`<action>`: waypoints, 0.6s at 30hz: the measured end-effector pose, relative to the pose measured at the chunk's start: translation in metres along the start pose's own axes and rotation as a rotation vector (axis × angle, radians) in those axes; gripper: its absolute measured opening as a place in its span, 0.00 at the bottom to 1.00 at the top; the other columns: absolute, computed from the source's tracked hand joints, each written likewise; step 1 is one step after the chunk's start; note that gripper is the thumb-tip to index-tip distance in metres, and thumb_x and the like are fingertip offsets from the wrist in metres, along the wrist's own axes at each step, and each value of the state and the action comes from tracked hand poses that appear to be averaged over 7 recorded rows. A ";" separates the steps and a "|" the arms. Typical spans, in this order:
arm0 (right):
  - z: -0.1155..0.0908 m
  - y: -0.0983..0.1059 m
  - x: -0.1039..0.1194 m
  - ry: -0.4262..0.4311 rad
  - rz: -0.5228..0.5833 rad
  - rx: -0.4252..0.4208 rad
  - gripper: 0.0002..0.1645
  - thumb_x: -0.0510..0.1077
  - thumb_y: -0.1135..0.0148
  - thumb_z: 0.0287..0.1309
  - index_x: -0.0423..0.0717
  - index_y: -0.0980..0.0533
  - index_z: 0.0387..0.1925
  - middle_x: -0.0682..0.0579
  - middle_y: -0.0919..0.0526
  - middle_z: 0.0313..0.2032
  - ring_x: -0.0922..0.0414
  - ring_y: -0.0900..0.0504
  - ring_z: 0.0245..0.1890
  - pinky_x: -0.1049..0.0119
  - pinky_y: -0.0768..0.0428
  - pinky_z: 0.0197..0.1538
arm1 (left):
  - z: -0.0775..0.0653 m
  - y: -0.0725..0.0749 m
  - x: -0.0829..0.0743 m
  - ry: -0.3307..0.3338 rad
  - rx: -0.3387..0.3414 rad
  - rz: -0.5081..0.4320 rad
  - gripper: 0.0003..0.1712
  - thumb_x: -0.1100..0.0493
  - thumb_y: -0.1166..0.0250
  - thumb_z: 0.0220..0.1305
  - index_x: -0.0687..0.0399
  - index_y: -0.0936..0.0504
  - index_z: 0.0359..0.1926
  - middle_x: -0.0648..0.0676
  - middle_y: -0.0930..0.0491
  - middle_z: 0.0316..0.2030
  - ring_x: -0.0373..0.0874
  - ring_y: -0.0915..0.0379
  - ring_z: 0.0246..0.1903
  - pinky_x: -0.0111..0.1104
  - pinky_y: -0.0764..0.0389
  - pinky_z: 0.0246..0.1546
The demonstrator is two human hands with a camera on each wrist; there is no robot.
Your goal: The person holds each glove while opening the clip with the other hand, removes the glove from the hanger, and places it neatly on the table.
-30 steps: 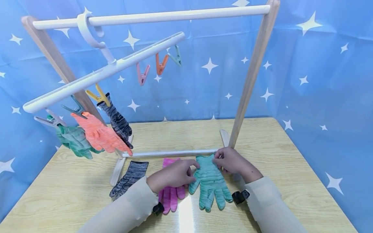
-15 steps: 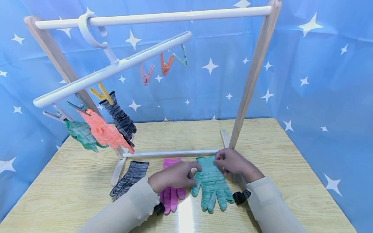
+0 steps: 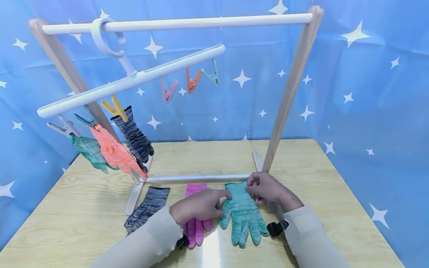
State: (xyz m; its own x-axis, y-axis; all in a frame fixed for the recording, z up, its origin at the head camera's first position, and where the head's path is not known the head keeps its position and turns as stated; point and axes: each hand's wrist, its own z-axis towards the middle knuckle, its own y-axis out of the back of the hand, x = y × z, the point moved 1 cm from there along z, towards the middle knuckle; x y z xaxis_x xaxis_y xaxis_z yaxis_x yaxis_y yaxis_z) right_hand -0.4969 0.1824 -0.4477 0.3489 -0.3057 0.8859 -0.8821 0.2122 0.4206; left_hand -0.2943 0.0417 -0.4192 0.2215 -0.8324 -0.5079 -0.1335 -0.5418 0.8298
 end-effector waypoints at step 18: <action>0.000 0.000 0.001 -0.014 -0.025 -0.010 0.13 0.44 0.41 0.69 0.36 0.27 0.43 0.46 0.23 0.26 0.59 0.29 0.13 0.66 0.25 0.18 | -0.008 0.008 -0.003 -0.012 -0.093 -0.075 0.25 0.51 0.36 0.69 0.46 0.26 0.66 0.43 0.25 0.22 0.34 0.30 0.19 0.28 0.26 0.24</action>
State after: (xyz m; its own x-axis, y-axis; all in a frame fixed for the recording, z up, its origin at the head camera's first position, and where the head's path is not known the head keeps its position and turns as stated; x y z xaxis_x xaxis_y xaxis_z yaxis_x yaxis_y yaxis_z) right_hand -0.4969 0.1819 -0.4472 0.3666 -0.3242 0.8720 -0.8696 0.2138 0.4451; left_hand -0.2883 0.0403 -0.4091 0.2156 -0.7915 -0.5719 -0.0262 -0.5902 0.8068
